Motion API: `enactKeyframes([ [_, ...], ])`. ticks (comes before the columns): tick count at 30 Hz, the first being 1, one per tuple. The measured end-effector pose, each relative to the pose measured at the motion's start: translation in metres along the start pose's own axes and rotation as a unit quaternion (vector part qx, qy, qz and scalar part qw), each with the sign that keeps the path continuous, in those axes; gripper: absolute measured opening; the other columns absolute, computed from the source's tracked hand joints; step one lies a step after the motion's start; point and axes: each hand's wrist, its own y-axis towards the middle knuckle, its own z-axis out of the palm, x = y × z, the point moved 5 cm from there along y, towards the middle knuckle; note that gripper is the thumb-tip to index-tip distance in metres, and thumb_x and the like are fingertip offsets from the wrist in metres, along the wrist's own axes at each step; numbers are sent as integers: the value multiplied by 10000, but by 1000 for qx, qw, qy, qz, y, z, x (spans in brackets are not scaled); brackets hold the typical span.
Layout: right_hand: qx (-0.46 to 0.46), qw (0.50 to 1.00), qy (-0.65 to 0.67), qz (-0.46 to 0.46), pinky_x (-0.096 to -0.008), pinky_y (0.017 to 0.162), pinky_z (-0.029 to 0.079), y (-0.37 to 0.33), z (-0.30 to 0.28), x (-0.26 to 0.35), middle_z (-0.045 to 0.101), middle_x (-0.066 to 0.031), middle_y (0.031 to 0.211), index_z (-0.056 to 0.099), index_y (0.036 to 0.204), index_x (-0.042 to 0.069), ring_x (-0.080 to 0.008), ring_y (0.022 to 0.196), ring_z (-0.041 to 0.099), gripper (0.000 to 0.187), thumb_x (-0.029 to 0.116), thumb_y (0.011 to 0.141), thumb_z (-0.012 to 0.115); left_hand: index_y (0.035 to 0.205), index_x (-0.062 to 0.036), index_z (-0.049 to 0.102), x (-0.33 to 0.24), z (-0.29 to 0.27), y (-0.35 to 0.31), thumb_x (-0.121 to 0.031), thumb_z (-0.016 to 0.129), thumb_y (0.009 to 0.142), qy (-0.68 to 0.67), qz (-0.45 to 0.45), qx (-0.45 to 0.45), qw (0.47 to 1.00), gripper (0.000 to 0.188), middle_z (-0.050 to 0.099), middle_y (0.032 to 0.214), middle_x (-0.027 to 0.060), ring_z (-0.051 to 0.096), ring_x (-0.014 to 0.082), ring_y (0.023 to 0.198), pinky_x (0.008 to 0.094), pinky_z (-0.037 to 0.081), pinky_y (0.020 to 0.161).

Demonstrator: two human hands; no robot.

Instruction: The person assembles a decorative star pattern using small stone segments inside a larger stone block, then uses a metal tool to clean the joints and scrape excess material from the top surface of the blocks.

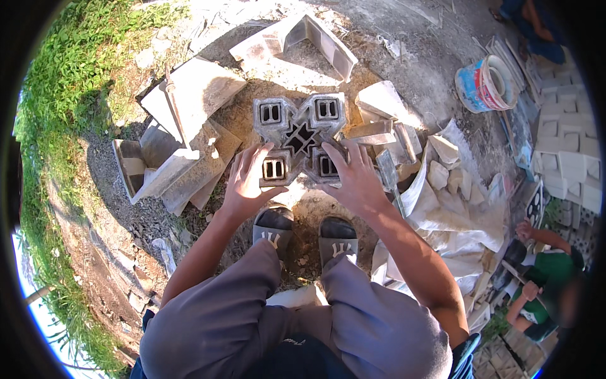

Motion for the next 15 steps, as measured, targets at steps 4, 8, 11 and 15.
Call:
enactKeyframes([
  [4, 2, 1000, -15, -3, -511, 1178, 401, 1, 9, 0, 341, -209, 1535, 352, 1584, 241, -447, 1432, 374, 932, 465, 815, 828, 1551, -173, 407, -2, 6, 1, -345, 940, 669, -3, -29, 26, 999, 1045, 451, 1494, 192, 446, 421, 1367, 529, 410, 1135],
  [8, -4, 1000, -8, -17, -555, 1166, 387, 2, 11, 1, 328, -252, 1523, 321, 1596, 179, -497, 1394, 390, 949, 500, 839, 796, 1563, -194, 398, -2, 10, 3, -330, 929, 689, -21, -33, 31, 999, 1032, 427, 1512, 202, 425, 432, 1391, 527, 402, 1148],
  [11, -16, 1000, -5, -17, -556, 1163, 389, 4, 14, 2, 332, -255, 1515, 325, 1589, 164, -499, 1386, 395, 960, 504, 829, 803, 1545, -187, 433, -3, 11, 5, -305, 924, 696, -22, -28, 20, 999, 988, 432, 1511, 208, 433, 433, 1386, 524, 402, 1149],
  [15, -29, 999, -5, -25, -558, 1151, 402, 5, 19, 0, 337, -260, 1503, 341, 1571, 132, -503, 1372, 401, 962, 513, 821, 807, 1518, -174, 480, -1, 11, 5, -294, 917, 705, -33, -17, 12, 999, 930, 465, 1488, 215, 446, 435, 1376, 525, 398, 1152],
])
